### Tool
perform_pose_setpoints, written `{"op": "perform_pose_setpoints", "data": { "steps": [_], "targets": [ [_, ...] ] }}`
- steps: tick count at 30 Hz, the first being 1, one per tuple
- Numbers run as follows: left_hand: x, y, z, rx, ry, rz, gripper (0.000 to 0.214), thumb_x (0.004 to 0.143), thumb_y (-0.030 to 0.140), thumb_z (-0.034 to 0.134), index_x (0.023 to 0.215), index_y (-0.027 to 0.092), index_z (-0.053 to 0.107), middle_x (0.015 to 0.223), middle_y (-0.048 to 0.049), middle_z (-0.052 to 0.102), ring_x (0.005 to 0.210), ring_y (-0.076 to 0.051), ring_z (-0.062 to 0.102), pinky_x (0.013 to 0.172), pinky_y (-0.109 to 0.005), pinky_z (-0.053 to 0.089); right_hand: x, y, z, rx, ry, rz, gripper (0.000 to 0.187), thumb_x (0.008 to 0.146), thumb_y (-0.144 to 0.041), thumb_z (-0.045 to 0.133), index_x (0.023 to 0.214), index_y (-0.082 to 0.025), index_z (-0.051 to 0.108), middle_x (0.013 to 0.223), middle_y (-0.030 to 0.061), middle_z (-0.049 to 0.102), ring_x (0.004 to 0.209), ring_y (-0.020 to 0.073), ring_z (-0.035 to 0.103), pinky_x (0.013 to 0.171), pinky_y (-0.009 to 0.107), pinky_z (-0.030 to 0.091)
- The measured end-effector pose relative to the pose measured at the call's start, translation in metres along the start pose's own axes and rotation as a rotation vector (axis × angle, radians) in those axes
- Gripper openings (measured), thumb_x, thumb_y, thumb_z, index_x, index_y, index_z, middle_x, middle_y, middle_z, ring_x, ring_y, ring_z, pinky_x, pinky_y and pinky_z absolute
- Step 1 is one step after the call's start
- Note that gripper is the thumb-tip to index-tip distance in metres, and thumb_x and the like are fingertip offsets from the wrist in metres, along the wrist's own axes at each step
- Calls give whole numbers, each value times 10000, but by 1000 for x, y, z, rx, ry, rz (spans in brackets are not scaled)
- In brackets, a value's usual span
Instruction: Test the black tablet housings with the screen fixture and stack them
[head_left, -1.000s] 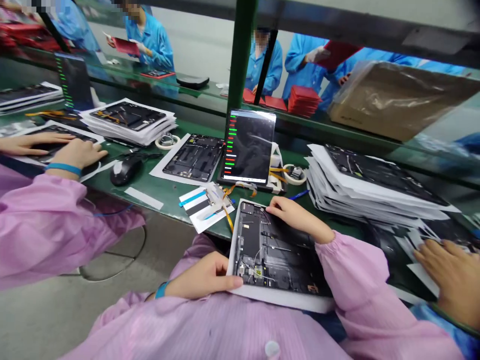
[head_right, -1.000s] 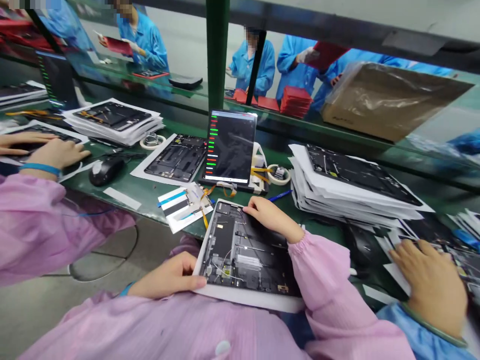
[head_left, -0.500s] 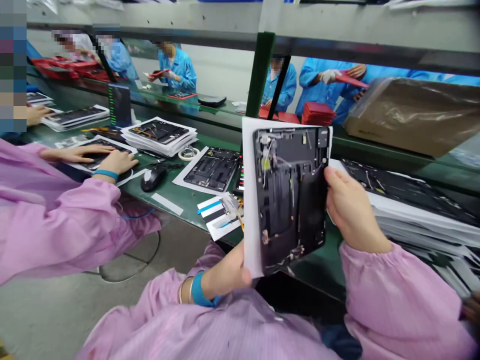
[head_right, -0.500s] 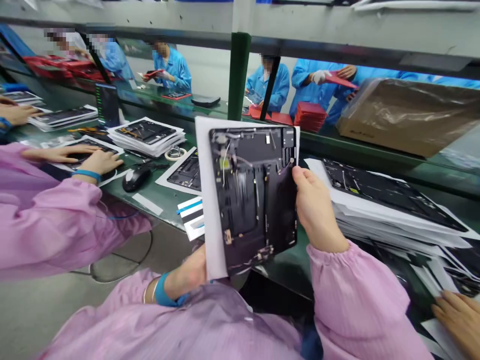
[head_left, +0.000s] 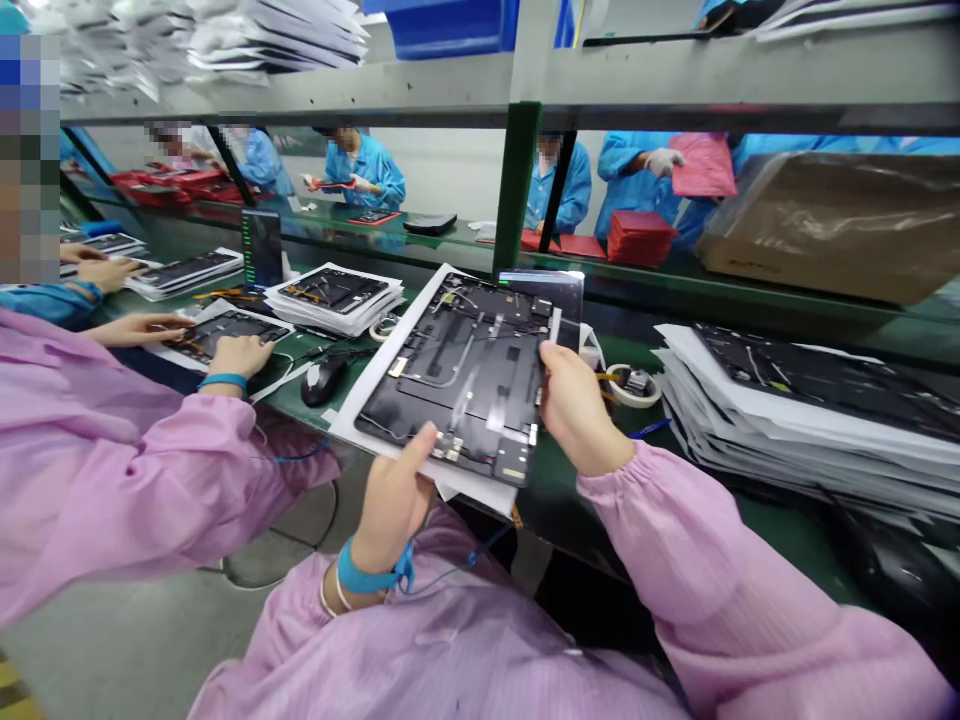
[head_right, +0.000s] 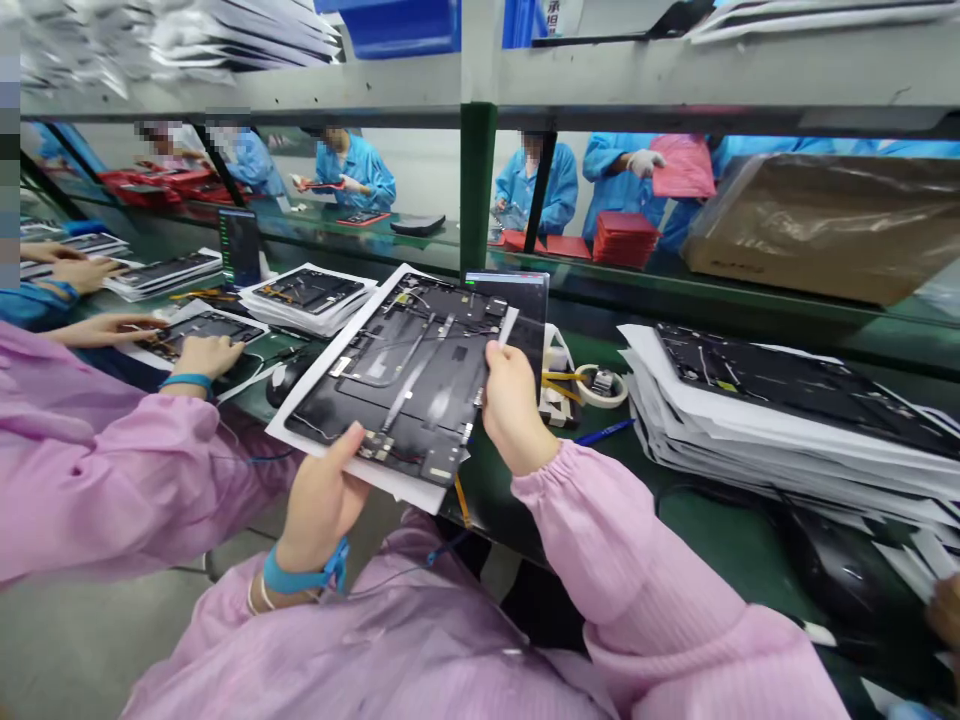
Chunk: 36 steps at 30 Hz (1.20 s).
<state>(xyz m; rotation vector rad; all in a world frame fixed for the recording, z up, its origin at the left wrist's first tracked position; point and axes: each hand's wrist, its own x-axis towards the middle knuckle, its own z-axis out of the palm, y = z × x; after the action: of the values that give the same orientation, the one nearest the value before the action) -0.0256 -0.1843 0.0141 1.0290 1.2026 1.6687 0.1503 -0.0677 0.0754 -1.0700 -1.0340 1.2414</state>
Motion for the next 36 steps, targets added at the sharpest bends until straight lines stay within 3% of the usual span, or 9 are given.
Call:
{"op": "perform_pose_setpoints", "data": {
  "steps": [3, 5, 10, 15, 19, 22, 26, 30, 36],
  "targets": [
    [34, 20, -14, -182, 150, -58, 68, 830, 258, 602, 808, 196, 622, 763, 22, 674, 799, -152, 676, 799, -295, 590, -6, -16, 13, 34, -231, -32, 190, 944, -383, 511, 938, -193, 521, 996, 78, 669, 960, 216, 659, 779, 339, 583],
    [67, 41, -22, -282, 221, -49, 62, 790, 152, 585, 741, 190, 581, 710, 40, 638, 714, -106, 647, 746, -215, 574, -15, -31, 7, 62, -284, -117, 250, 953, -437, 521, 1002, -192, 521, 1121, 99, 647, 1078, 221, 624, 844, 352, 571],
    [154, 75, -6, -597, 287, -18, 178, 733, 5, 477, 687, 170, 524, 671, -3, 598, 696, -118, 628, 718, -202, 554, -55, -65, -29, 59, -162, -312, 366, 931, -535, 546, 1093, -207, 570, 1198, 109, 628, 1151, 255, 593, 865, 389, 563],
    [224, 64, 29, -582, 349, -106, 176, 749, 12, 444, 710, 183, 451, 667, 4, 564, 676, -140, 618, 714, -277, 570, -107, -75, -63, 39, -36, -390, 314, 994, -409, 458, 1183, -212, 612, 1222, 128, 622, 1147, 253, 593, 755, 319, 581],
    [259, 58, 51, -562, 361, -173, 199, 718, -3, 448, 754, 192, 430, 644, 28, 537, 640, -135, 601, 707, -293, 572, -132, -67, -91, -16, 137, -448, 345, 1004, -361, 417, 1253, -211, 604, 1207, 147, 621, 1111, 260, 604, 689, 290, 592],
    [269, 60, 60, -631, 312, -157, 177, 735, 8, 451, 738, 185, 437, 620, 37, 528, 604, -118, 591, 685, -262, 564, -145, -57, -110, -56, 235, -435, 368, 962, -421, 471, 1239, -228, 618, 1139, 144, 645, 986, 271, 644, 611, 287, 596],
    [254, 48, 54, -759, 242, -98, 156, 758, 27, 480, 685, 165, 469, 606, 35, 541, 578, -95, 576, 644, -208, 545, -164, -33, -138, -93, 306, -281, 411, 915, -465, 544, 1259, -246, 595, 1063, 131, 670, 850, 256, 666, 589, 281, 593],
    [225, 13, 37, -773, 233, -165, 160, 741, 4, 479, 692, 154, 503, 637, 8, 592, 621, -108, 612, 645, -207, 552, -175, 1, -165, -111, 287, -119, 441, 912, -490, 548, 1271, -234, 567, 1011, 115, 684, 795, 243, 667, 612, 291, 598],
    [204, -42, 16, -703, 239, -429, 246, 747, -28, 450, 869, 129, 596, 687, -50, 646, 641, -173, 652, 610, -281, 581, -177, 27, -187, -139, 275, -31, 483, 893, -510, 573, 1259, -195, 560, 980, 112, 689, 765, 238, 668, 627, 299, 608]
  ]
}}
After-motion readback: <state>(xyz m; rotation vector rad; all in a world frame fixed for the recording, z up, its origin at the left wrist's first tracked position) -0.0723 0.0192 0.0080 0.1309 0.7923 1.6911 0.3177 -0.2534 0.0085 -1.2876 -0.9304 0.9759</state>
